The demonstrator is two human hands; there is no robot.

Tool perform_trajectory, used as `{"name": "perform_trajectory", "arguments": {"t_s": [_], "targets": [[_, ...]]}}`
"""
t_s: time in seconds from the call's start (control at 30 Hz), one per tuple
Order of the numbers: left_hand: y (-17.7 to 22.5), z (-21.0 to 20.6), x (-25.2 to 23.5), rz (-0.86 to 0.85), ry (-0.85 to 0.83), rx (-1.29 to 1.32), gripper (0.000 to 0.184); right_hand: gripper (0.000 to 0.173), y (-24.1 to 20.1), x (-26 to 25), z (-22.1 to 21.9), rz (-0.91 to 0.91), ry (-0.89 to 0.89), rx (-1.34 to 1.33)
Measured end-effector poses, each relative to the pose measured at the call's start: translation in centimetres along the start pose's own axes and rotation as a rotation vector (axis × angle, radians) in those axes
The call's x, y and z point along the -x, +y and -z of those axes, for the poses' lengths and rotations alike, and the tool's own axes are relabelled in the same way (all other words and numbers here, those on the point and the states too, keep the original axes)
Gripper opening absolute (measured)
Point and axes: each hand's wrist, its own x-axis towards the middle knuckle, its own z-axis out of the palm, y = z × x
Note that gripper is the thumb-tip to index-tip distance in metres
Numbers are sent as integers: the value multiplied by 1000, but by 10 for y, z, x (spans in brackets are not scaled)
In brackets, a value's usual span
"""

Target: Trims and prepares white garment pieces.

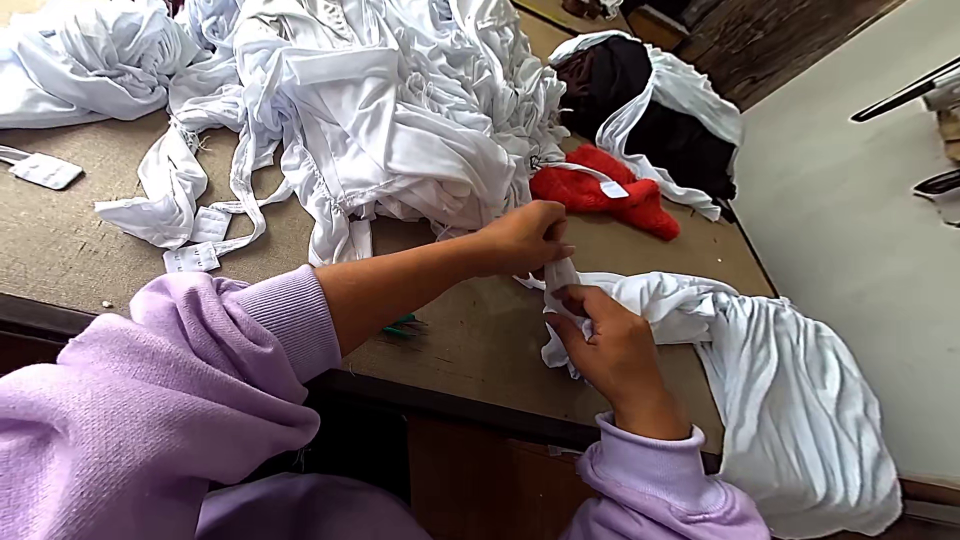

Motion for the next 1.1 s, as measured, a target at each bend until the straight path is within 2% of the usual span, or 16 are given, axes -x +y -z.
{"name": "perform_trajectory", "arguments": {"t_s": [0.13,0.2,0.3,0.37,0.43,0.53,0.6,0.67,0.7,0.77,0.83,0.97,1.03,1.1], "targets": [[3,-7,2,-244,16,-346,12,21,-11,-3,8,-91,61,195],[1,-5,0,-284,20,-363,13,23,-8,-3,11,-125,62,212],[1,-2,-5,-304,-10,-237,15,31,-5,-1,9,-55,83,76],[4,-3,-6,-306,-28,-167,14,26,-5,-2,3,-34,77,45],[11,-3,-4,-276,-47,-163,12,20,-3,-5,-1,-92,25,72],[14,-3,-4,-324,-45,-330,8,23,-3,-7,-1,-176,-17,148],[10,-2,-8,-395,-5,-547,11,29,-2,-6,0,-129,-16,160],[10,-1,-9,-336,-20,-741,16,29,-2,-5,1,-55,4,126],[12,-1,-10,-263,-55,-745,17,27,-2,-5,1,-30,28,116],[13,4,-14,-89,-184,-540,10,21,-3,-7,2,-35,95,97],[5,10,-17,20,-254,-352,17,22,-3,-7,1,-69,150,79],[-23,9,-22,-50,-173,-711,33,28,-2,-8,2,-206,263,-19],[-27,6,-19,-78,-147,-778,22,35,-1,-13,2,-259,274,-89],[-14,6,-14,-117,-112,-695,17,51,0,-19,1,-261,226,-99]]}}
